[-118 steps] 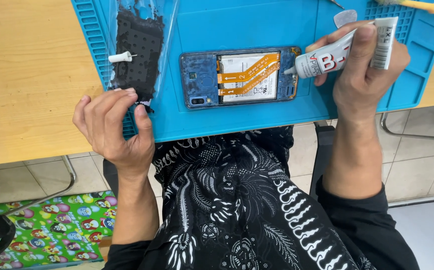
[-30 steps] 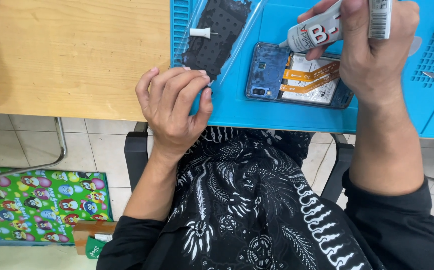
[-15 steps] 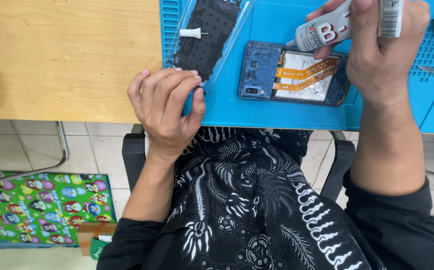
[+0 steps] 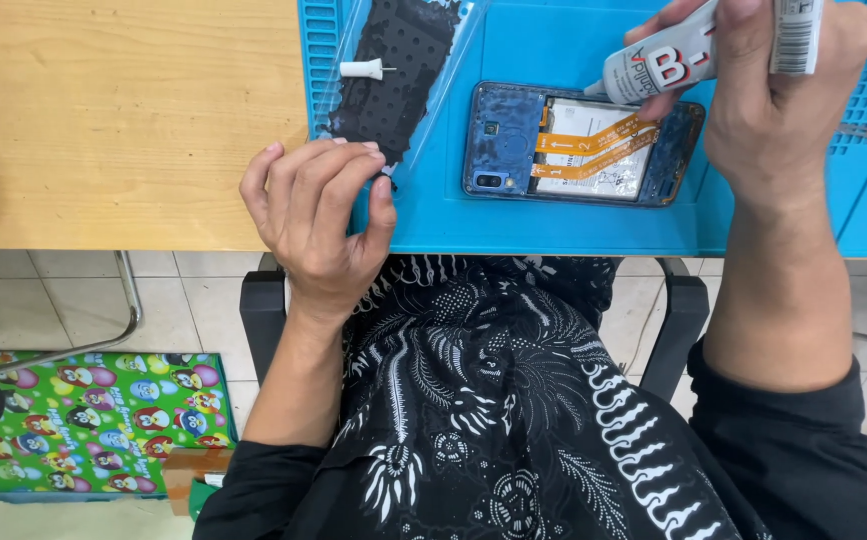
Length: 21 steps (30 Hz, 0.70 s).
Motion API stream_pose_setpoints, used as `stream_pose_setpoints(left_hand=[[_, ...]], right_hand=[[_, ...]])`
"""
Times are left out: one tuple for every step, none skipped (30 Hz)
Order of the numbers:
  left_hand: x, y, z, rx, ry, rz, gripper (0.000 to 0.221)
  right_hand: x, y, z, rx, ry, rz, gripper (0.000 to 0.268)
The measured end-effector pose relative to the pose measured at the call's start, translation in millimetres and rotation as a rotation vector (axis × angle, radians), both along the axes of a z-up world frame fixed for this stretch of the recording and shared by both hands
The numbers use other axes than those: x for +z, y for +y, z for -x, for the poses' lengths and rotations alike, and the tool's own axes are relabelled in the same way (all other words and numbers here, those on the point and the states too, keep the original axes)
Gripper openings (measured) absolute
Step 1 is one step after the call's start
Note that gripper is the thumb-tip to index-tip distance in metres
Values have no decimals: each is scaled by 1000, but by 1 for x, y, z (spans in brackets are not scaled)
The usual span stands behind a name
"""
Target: Technician unscrewing internal components and applying adhesive to the frame of a smartphone for reassembly.
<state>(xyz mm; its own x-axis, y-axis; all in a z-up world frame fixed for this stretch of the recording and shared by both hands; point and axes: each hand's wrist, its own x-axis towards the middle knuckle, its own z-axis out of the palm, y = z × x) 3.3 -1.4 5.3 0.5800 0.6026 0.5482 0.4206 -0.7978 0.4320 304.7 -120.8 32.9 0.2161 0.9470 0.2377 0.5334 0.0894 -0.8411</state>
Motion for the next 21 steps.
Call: stream_pose_setpoints(left_hand=[[0, 0, 0, -2, 0, 0, 16], [0, 0, 0, 0, 2, -2, 16], [-1, 0, 0, 2, 3, -4, 16], [-1, 0, 0, 0, 3, -4, 16], [0, -1, 0, 1, 6, -2, 16], [0, -1, 0, 2, 9, 0, 16], [0, -1, 0, 0, 9, 1, 16], [-1, -1, 0, 2, 8, 0, 16], [-1, -1, 0, 6, 7, -2, 16], [-1, -1, -1, 6, 7, -2, 16], [-1, -1, -1, 5, 8, -3, 16], [-1, -1, -1, 5, 9, -3, 16], [0, -1, -1, 4, 9, -3, 16], [0, -1, -2, 6, 12, -5, 16], [0, -1, -1, 8, 17, -6, 16], [0, -2, -1, 6, 18, -6, 16], [0, -2, -2, 9, 15, -7, 16], [0, -2, -2, 12, 13, -8, 16], [0, -2, -2, 10, 14, -8, 16], [0, -2, -2, 8, 16, -6, 16], [0, -2, -2, 6, 18, -4, 16]], right_hand=[[0, -1, -1, -2, 0, 0, 39], [-1, -2, -3, 7, -12, -8, 39], [-2, -2, -4, 16, -25, -17, 40], [-2, -4, -5, 15, -25, -17, 40], [-3, -6, -6, 10, -25, -17, 40], [-4, -7, -7, 5, -24, -17, 41], [-4, -8, -7, 2, -24, -16, 41], [-4, -9, -7, -1, -13, -8, 40], [-3, -9, -8, -2, -2, -2, 39], [-5, -10, -10, -3, -2, -3, 39], [-7, -12, -12, 1, -22, -17, 40], [-9, -13, -14, 5, -42, -31, 42], [-8, -14, -14, 3, -42, -31, 42], [-6, -14, -15, 0, -51, -23, 44], [-5, -16, -14, -3, -59, -15, 45], [-6, -16, -14, -5, -58, -15, 45], [-6, -17, -14, -16, -35, -15, 46], [-7, -18, -15, -26, -12, -16, 47], [-7, -19, -14, -28, -11, -16, 47], [-6, -20, -14, -53, 11, -4, 47], [-6, -21, -14, -78, 31, 6, 48]])
